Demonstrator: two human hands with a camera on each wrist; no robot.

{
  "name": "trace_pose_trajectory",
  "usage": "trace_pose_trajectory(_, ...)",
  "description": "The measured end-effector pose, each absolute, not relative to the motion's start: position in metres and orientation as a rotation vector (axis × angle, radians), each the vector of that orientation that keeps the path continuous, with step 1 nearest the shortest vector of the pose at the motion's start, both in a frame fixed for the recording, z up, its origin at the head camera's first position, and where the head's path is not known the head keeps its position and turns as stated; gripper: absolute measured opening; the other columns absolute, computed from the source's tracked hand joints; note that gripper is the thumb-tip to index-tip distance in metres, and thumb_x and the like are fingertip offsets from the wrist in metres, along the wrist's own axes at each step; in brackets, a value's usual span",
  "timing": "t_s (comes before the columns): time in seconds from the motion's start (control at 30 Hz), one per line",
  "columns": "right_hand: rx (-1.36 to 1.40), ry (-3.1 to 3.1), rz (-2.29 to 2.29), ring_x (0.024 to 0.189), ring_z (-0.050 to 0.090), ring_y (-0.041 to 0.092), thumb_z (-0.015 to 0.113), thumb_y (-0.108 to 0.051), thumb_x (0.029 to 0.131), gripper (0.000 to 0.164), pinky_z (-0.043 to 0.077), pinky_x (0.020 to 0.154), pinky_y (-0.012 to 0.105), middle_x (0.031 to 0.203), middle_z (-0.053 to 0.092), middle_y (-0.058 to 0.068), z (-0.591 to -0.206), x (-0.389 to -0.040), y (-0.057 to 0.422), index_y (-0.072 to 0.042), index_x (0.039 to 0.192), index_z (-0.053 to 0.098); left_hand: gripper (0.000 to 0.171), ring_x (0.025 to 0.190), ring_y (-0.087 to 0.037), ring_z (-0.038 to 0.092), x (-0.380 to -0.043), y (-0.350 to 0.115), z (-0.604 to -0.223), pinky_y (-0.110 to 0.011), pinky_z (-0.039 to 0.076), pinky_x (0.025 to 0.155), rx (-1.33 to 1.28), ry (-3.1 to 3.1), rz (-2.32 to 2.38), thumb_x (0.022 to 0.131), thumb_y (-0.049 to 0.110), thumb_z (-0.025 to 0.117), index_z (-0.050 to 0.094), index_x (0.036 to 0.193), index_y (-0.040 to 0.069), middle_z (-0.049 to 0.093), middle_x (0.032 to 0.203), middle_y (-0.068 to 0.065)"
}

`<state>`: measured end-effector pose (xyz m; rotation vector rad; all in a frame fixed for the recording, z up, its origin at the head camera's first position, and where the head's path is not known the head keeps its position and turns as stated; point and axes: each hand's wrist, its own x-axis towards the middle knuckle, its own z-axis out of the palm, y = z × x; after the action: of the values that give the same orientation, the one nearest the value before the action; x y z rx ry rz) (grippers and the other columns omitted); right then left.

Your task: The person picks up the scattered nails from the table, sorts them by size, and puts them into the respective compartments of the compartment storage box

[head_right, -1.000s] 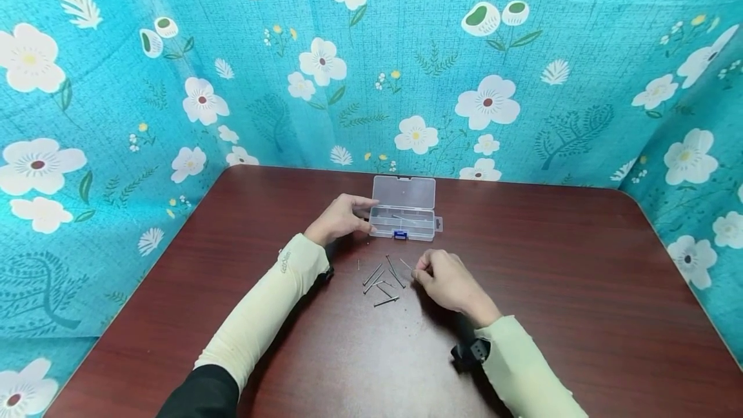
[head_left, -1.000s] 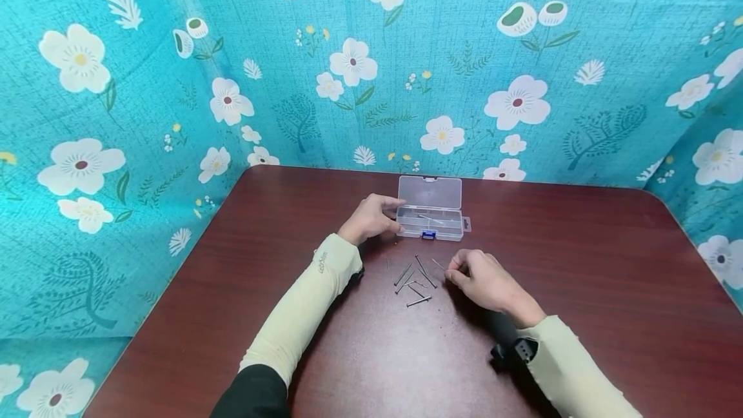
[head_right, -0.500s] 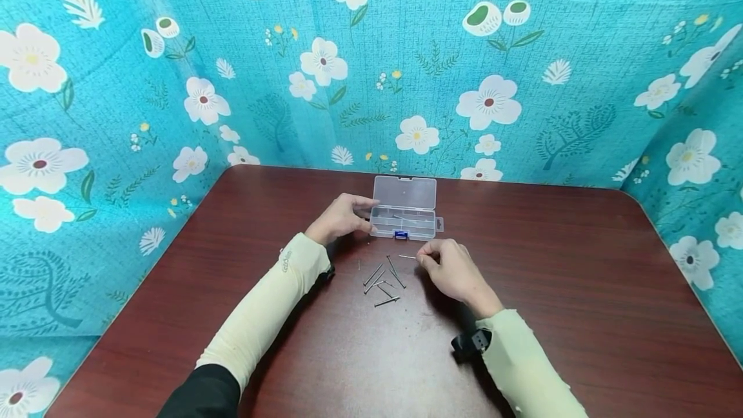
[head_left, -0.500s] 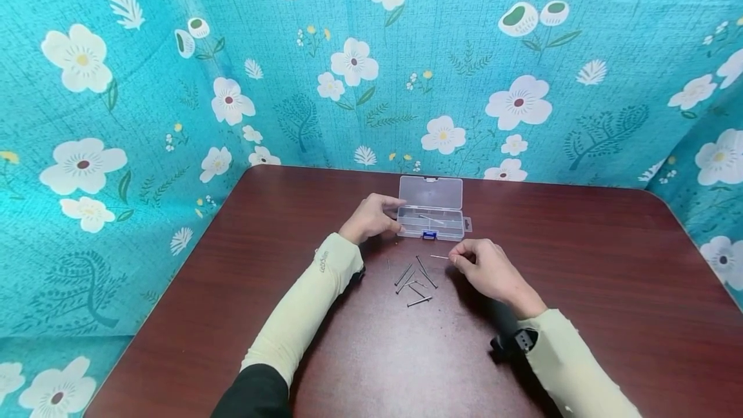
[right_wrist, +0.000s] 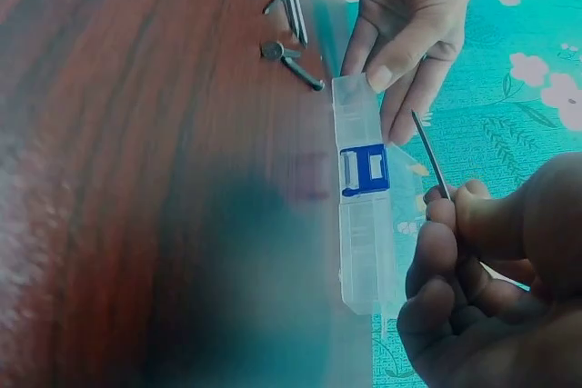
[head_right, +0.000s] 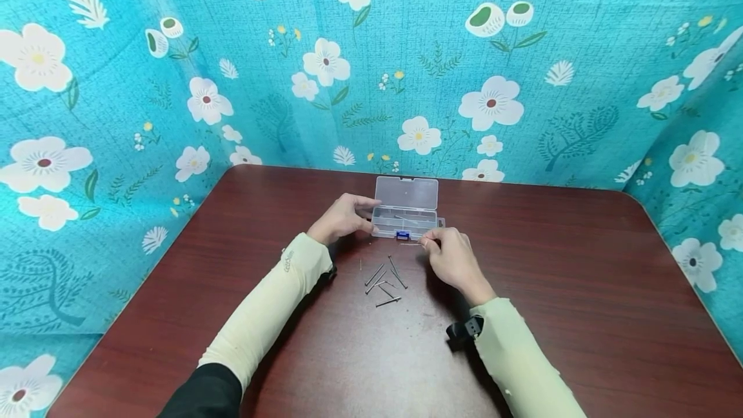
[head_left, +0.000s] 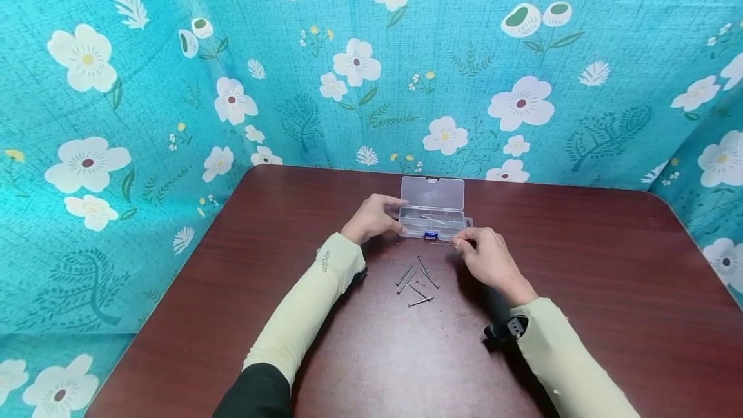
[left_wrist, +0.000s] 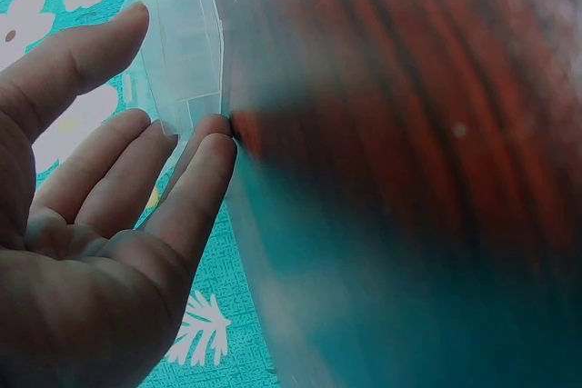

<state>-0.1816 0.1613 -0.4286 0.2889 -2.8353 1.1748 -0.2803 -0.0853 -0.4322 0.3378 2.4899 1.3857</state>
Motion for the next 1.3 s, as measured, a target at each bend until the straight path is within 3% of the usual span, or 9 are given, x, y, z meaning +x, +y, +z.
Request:
trace_pose_trajectory(0.13, 0.285, -2.813, 1.125, 0.075, 0.053, 0.021, 0.059, -0.004, 0.099, 0.018, 0.044, 0.071, 0.039, 0.091, 0.071, 0.008, -0.429, -0.189, 0.162, -0.001, 0.096, 0.076, 0.066, 0.110, -0.022, 0.066, -0.281, -0.085, -0.432, -0.031, 0.055, 0.079, 0.332, 2.484, 1.389, 0.071, -0.005, 0.087, 0.068, 0.132, 0.011, 0.064, 0.134, -0.011)
trace_pose_trajectory(0.4, 0.253, -2.813, 1.093, 0.064, 0.045, 0.021, 0.053, -0.001, 0.100, 0.022, 0.038, 0.064, 0.037, 0.088, 0.066, 0.010, -0.426, -0.210, 0.164, 0.000, 0.087, 0.071, 0.067, 0.109, -0.022, 0.066, -0.280, -0.084, -0.433, -0.032, 0.055, 0.080, 0.321, 2.477, 1.402, 0.071, -0.005, 0.087, 0.068, 0.132, 0.012, 0.065, 0.132, -0.010)
trace_pose_trajectory(0.7, 0.169, -2.888, 0.946, 0.073, 0.053, 0.025, 0.054, -0.008, 0.102, 0.022, 0.044, 0.067, 0.038, 0.084, 0.064, 0.011, -0.429, -0.227, 0.159, 0.001, 0.095, 0.073, 0.067, 0.110, -0.022, 0.066, -0.280, -0.085, -0.433, -0.031, 0.055, 0.080, 0.312, 2.483, 1.392, 0.071, -0.005, 0.087, 0.068, 0.133, 0.012, 0.064, 0.134, -0.009)
trace_pose_trajectory(0.77, 0.188, -2.895, 0.903, 0.069, 0.051, 0.024, 0.054, -0.006, 0.102, 0.022, 0.043, 0.066, 0.038, 0.079, 0.061, 0.009, -0.429, -0.229, 0.158, 0.000, 0.091, 0.072, 0.067, 0.111, -0.022, 0.066, -0.280, -0.085, -0.433, -0.031, 0.055, 0.080, 0.319, 2.481, 1.388, 0.071, -0.005, 0.087, 0.068, 0.134, 0.012, 0.064, 0.134, -0.010)
trace_pose_trajectory(0.9, 0.295, -2.911, 0.765, 0.063, 0.040, 0.021, 0.053, -0.001, 0.100, 0.033, 0.039, 0.063, 0.039, 0.064, 0.039, 0.001, -0.429, -0.232, 0.155, -0.007, 0.067, 0.055, 0.067, 0.108, -0.021, 0.066, -0.280, -0.086, -0.433, -0.031, 0.055, 0.079, 0.314, 2.487, 1.383, 0.071, -0.004, 0.088, 0.068, 0.133, 0.012, 0.064, 0.133, -0.009)
trace_pose_trajectory(0.97, 0.355, -2.925, 0.673, 0.063, 0.043, 0.021, 0.055, 0.000, 0.098, 0.034, 0.042, 0.062, 0.040, 0.063, 0.038, 0.000, -0.429, -0.233, 0.153, -0.009, 0.064, 0.053, 0.067, 0.107, -0.020, 0.066, -0.280, -0.086, -0.433, -0.031, 0.055, 0.078, 0.307, 2.490, 1.385, 0.071, -0.004, 0.088, 0.068, 0.133, 0.012, 0.064, 0.133, -0.009)
trace_pose_trajectory(1.13, 0.439, -2.931, 0.490, 0.072, 0.061, 0.027, 0.062, 0.002, 0.090, 0.018, 0.052, 0.066, 0.046, 0.071, 0.057, 0.006, -0.430, -0.233, 0.150, -0.006, 0.076, 0.071, 0.067, 0.108, -0.022, 0.066, -0.280, -0.086, -0.434, -0.031, 0.055, 0.077, 0.308, 2.486, 1.396, 0.071, -0.005, 0.087, 0.068, 0.133, 0.012, 0.065, 0.132, -0.009)
trace_pose_trajectory(1.3, 0.420, -2.937, 0.502, 0.074, 0.061, 0.027, 0.062, 0.002, 0.091, 0.017, 0.052, 0.067, 0.045, 0.074, 0.059, 0.008, -0.429, -0.231, 0.149, -0.005, 0.080, 0.074, 0.067, 0.107, -0.021, 0.066, -0.280, -0.086, -0.433, -0.031, 0.055, 0.077, 0.315, 2.482, 1.405, 0.070, -0.005, 0.087, 0.068, 0.133, 0.011, 0.065, 0.132, -0.010)
